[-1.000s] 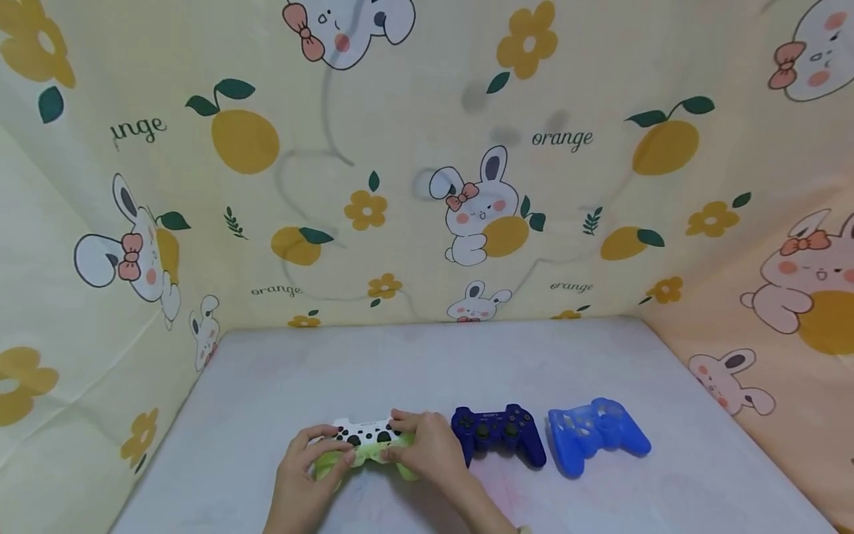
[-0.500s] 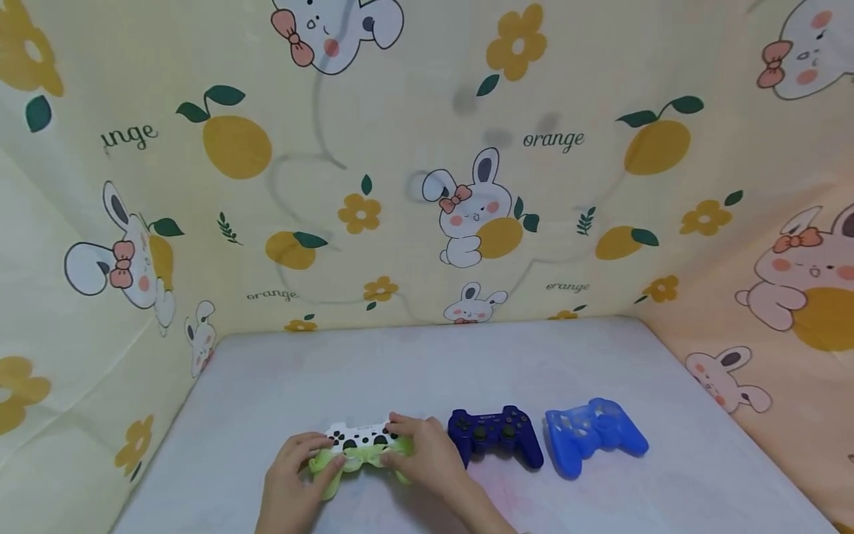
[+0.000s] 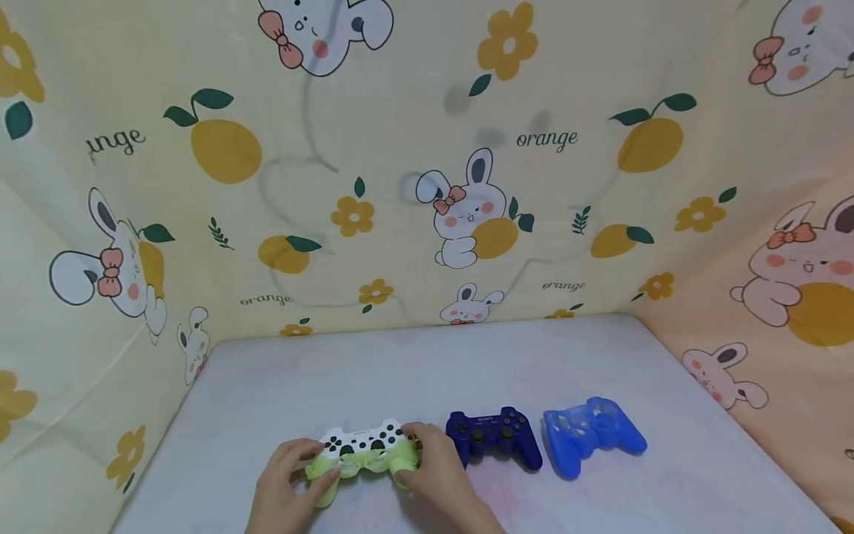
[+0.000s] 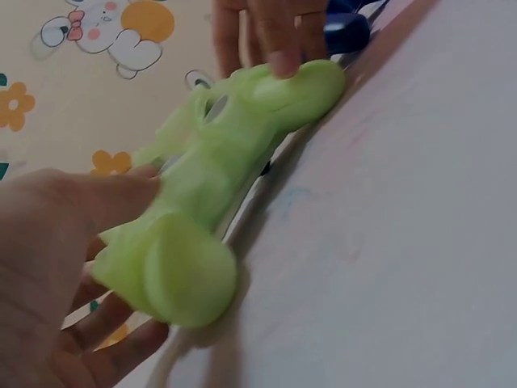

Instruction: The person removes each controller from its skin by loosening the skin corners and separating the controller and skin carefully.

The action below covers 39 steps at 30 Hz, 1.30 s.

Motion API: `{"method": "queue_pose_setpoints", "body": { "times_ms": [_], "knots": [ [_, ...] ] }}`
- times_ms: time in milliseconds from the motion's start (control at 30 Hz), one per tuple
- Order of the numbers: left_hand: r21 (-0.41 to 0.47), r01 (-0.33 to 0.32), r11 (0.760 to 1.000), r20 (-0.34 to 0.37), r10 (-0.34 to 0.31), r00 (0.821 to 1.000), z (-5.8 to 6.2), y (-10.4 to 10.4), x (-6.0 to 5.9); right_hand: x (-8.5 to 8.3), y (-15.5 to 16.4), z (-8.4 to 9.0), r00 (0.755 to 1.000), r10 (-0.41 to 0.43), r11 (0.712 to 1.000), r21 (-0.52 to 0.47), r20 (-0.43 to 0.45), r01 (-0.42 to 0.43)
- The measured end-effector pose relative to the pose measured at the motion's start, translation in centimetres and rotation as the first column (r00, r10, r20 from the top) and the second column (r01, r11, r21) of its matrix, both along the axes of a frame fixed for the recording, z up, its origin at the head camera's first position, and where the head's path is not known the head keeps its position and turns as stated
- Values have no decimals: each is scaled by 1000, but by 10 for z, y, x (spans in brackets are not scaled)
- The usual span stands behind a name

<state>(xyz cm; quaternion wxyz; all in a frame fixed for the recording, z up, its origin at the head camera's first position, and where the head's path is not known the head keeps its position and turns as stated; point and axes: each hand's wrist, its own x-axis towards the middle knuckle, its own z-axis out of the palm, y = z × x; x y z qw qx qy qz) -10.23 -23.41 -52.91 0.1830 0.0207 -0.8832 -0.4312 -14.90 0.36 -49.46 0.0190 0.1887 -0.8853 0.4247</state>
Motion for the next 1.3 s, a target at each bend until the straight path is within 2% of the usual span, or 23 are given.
{"method": "queue_pose_setpoints", "body": {
  "times_ms": [133,267,367,500,600,733,1033,1300],
  "knots": [
    [6,27,1000,73,-27,997,3,-3,1,2,2,-2,998,12,999,-44,57,-10],
    [60,19,998,86,-24,996,2,-2,2,4,3,-3,995,32,997,-75,92,-25],
    [87,8,996,129,-19,991,3,-1,2,4,4,-3,990,42,996,-81,136,-31],
    [69,31,997,256,-48,966,5,-3,3,6,4,-3,982,51,995,-92,183,-35],
    [49,94,994,310,-104,945,6,-7,4,6,5,-4,980,55,994,-99,189,-37],
    [13,158,987,284,-155,946,6,-8,3,6,6,-7,983,48,994,-101,179,-30],
    [24,97,995,288,-99,952,5,-8,2,10,6,-6,987,45,996,-83,156,-32],
    [-40,90,995,241,-78,967,3,-12,4,5,8,-5,982,65,994,-98,177,-48]
  ]
}}
